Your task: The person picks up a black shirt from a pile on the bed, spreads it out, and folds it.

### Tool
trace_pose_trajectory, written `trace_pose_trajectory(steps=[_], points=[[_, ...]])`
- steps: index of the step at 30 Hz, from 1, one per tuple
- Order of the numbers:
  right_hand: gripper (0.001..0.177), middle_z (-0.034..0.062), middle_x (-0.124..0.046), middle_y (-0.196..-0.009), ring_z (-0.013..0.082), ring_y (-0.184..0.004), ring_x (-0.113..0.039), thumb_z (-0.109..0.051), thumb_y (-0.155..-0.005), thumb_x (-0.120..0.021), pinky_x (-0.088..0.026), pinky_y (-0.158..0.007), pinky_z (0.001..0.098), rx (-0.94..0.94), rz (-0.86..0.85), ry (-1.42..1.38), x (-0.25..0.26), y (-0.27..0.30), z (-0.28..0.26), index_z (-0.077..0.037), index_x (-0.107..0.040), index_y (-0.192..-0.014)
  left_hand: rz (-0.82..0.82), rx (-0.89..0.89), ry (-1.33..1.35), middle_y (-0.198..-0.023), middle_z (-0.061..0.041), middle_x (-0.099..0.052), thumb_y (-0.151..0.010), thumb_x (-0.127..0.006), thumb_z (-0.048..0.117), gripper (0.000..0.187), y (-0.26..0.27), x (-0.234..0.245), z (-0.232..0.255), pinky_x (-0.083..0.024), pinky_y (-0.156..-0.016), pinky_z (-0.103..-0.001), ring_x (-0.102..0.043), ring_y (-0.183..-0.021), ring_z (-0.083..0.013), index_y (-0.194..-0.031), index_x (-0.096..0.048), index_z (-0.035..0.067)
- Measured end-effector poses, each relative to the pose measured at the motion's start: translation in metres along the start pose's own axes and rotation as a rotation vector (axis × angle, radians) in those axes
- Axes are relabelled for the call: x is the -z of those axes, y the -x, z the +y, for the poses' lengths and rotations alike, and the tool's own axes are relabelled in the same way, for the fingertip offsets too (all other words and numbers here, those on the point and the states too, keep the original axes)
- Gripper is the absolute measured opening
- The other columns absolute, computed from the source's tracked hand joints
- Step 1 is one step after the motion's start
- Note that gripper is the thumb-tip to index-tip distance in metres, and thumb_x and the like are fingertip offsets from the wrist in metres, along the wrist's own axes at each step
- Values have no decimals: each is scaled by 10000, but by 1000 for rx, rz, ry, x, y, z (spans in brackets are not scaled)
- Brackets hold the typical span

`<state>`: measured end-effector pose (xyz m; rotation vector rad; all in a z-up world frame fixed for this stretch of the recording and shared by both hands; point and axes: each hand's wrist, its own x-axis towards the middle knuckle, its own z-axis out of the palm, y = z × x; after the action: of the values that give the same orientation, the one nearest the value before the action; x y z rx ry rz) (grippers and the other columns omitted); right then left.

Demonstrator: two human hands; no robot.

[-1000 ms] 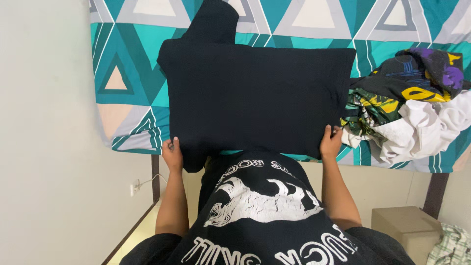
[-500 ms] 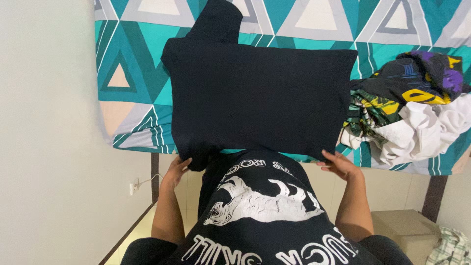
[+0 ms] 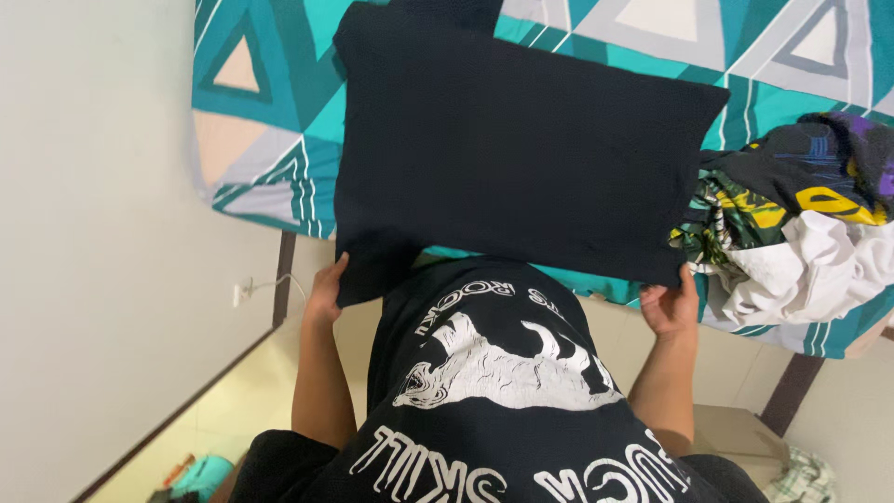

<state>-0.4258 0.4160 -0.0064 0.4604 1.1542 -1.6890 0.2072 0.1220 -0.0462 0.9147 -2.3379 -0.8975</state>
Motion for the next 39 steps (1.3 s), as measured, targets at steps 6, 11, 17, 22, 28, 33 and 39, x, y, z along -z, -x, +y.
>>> trace_pose_trajectory(steps=[6, 11, 17, 22, 28, 33, 39], points=[[620, 60, -726, -1021, 248, -981, -652, -707, -936, -568, -468, -1008, 435, -120, -163, -173, -26, 18, 80, -106, -690, -1028, 321, 970, 329, -757, -180, -425, -1167, -641, 280, 559, 1, -37, -2, -348, -657, -396, -387, -752, -203, -877, -511, -180], [593, 56, -727, -1042, 240, -1127, -648, -685, -938, -573, -354, -1169, 534, -148, -266, -301, -43, 31, 112, -104, -680, -879, 407, 732, 346, -927, -94, -688, -1044, -581, 238, 319, -12, -41, 6, -495, -795, -329, -623, -863, -171, -1177, -657, -42], [484, 96, -637, -1323, 326, -1363, -516, -401, -987, -599, -386, -1189, 480, -387, -490, 558, -132, 28, 189, -131, -595, -1390, 330, 779, 553, -1157, -111, -708, -1048, -529, 254, 371, -19, -25, 18, -480, -955, -319, -647, -1074, -181, -1289, -613, -14], [590, -41, -547, -1419, 140, -1348, -481, -450, -980, -596, -395, -1119, 366, -227, -645, 1042, -230, 4, 277, -141, -446, -1458, 225, 827, 727, -1151, -100, -700, -1070, -520, 235, 341, -12, -23, -4, -482, -938, -312, -623, -1060, -173, -1269, -624, -23], [425, 122, -685, -879, 180, -793, -628, -375, -942, -799, -537, -733, 359, -12, -207, 1358, -243, -1, 334, 29, -664, -940, -21, 858, 902, -1183, -74, -716, -1054, -528, 243, 358, -1, -31, -52, -497, -949, -296, -649, -1061, -154, -1287, -635, -8], [269, 53, -750, -1046, 92, -892, -687, -249, -999, -700, -566, -814, 259, 194, -509, 863, -231, 31, 357, -9, -698, -1121, -13, 1007, 1078, -1179, -102, -697, -964, -678, 297, 533, -20, -30, -73, -499, -948, -337, -651, -1036, -192, -1376, -566, -22], [238, 62, -686, -840, 100, -578, -587, -288, -981, -653, -520, -546, 270, -31, -375, 985, -229, 41, 362, -63, -652, -1060, 85, 1104, 956, -1239, -3, -643, -925, -668, 445, 628, -89, -15, -62, -488, -957, -316, -628, -1106, -113, -1428, -482, 117]])
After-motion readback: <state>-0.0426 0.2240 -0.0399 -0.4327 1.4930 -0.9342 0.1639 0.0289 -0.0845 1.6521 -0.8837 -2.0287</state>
